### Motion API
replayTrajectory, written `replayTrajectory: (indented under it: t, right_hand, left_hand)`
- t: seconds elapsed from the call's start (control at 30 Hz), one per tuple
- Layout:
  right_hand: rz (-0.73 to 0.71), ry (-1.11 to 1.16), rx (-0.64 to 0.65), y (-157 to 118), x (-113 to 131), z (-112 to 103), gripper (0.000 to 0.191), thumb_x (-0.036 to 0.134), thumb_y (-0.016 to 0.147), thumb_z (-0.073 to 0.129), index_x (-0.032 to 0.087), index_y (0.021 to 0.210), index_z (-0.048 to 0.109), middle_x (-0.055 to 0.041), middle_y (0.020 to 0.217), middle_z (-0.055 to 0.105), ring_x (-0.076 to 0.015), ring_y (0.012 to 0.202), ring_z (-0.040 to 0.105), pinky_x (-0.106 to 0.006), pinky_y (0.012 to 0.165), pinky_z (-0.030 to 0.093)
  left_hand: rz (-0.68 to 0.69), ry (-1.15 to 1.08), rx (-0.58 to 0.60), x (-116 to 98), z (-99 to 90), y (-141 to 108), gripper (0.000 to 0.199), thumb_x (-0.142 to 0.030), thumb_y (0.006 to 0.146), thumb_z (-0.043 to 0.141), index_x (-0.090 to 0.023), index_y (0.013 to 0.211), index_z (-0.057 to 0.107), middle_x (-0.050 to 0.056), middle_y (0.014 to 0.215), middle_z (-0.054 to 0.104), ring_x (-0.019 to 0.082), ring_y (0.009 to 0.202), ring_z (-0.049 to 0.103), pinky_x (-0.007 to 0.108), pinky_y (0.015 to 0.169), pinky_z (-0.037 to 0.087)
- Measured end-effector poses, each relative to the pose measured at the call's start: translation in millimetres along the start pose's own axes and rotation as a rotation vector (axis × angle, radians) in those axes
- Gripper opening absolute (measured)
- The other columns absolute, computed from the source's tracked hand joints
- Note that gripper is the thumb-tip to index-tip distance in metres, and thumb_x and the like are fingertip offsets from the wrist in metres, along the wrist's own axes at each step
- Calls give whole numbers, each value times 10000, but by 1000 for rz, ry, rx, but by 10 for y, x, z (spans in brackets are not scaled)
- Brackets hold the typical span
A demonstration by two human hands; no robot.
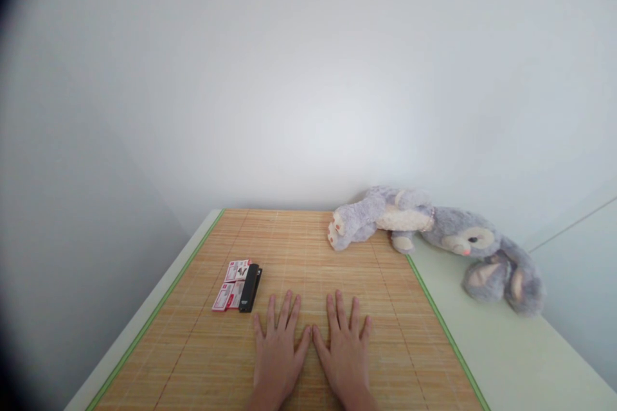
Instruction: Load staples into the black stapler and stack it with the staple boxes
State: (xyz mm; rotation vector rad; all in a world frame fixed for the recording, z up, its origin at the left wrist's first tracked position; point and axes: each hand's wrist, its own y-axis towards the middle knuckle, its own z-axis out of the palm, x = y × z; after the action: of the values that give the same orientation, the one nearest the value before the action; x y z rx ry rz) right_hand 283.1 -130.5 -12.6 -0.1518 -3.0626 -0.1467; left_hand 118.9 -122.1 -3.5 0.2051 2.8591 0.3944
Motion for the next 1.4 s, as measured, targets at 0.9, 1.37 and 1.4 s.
replayTrajectory:
  t: [0.9, 1.37, 1.4]
  right_hand:
    - [1, 1, 11, -5, 8, -27, 756, 676, 1005, 318, 320, 1655, 166, 14, 1738, 101, -421, 1601, -11, -744, 1222, 29]
    - [11, 37, 33, 9, -9, -28, 747, 662, 1003, 338, 321, 1652, 196, 33, 1735, 92, -416, 1601, -38, -738, 1224, -4]
    - [28, 54, 38, 28, -2, -19, 739, 655, 1004, 340, 325, 1651, 204, 31, 1735, 97, -416, 1601, -42, -745, 1219, -11]
  left_hand:
    - [3, 5, -6, -19, -21, 9, 658, -496, 1000, 479, -380, 1617, 281, -27, 1708, 276, 386, 1601, 90, 719, 1242, 74]
    - [9, 15, 3, -4, 10, 3, 673, -501, 999, 479, -386, 1624, 258, -32, 1719, 245, 390, 1603, 64, 718, 1243, 88]
    - [11, 17, 2, -5, 19, -7, 670, -495, 1002, 471, -383, 1626, 253, -33, 1721, 240, 390, 1604, 63, 717, 1243, 91]
